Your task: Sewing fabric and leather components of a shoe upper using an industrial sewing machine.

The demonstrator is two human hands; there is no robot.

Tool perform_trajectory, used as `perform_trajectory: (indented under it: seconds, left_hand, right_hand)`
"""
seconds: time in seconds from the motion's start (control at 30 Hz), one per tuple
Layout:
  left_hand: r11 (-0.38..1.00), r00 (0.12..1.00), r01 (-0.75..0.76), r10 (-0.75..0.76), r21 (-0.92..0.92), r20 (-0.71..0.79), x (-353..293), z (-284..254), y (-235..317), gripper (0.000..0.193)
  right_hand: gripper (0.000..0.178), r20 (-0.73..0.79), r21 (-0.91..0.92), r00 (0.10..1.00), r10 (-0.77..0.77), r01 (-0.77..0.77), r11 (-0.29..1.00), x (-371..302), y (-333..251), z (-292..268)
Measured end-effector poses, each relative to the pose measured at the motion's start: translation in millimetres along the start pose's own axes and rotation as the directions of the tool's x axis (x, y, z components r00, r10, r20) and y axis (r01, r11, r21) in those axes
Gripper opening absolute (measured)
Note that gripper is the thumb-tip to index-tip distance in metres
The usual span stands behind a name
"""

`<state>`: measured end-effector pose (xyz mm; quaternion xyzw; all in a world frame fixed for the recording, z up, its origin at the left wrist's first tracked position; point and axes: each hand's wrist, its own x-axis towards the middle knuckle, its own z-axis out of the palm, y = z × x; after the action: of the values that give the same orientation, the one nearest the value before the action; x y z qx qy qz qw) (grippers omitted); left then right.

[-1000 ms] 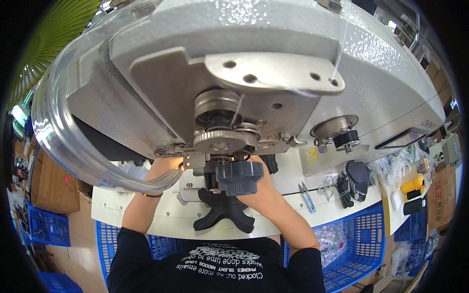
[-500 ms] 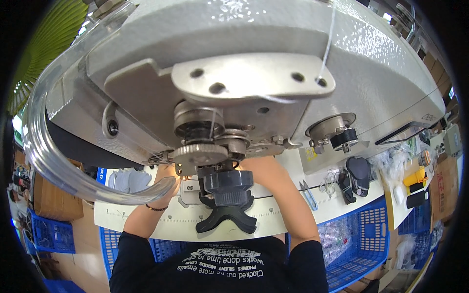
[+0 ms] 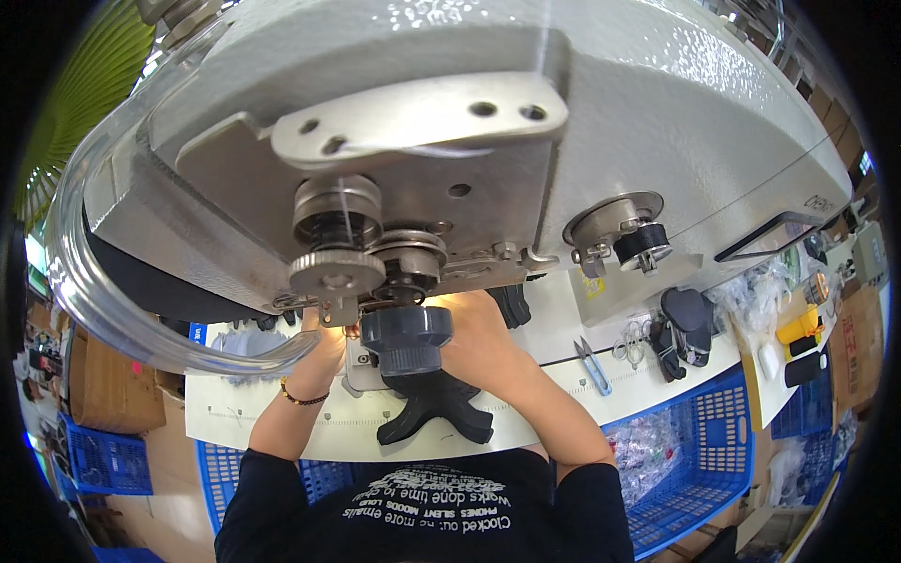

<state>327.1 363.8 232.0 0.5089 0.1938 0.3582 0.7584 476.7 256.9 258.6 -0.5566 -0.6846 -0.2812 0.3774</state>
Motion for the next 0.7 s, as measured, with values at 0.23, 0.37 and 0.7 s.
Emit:
perform_trajectory:
  seconds: [0.23,0.37,0.7]
  left_hand:
    - [0.998,0.998,-0.05,0.049,0.027,0.047,4.6,-6.5,-8.5,0.008]
    - [0.974,0.992,-0.123,0.122,0.191,0.013,9.6,-30.7,-25.9,0.008]
    - [0.996,0.995,-0.032,0.04,0.083,-0.093,10.3,-0.7,-11.6,0.018]
  right_hand:
    - [0.011,0.134,0.356,0.967,0.218,-0.252,0.9,3.1,-1.1,-5.0]
    - [0.01,0.077,0.339,0.984,0.158,-0.175,0.924,7.2,-4.7,-3.1]
    - [0.026,0.174,0.251,0.975,0.138,-0.179,0.951,-6.6,-5.0,4.6]
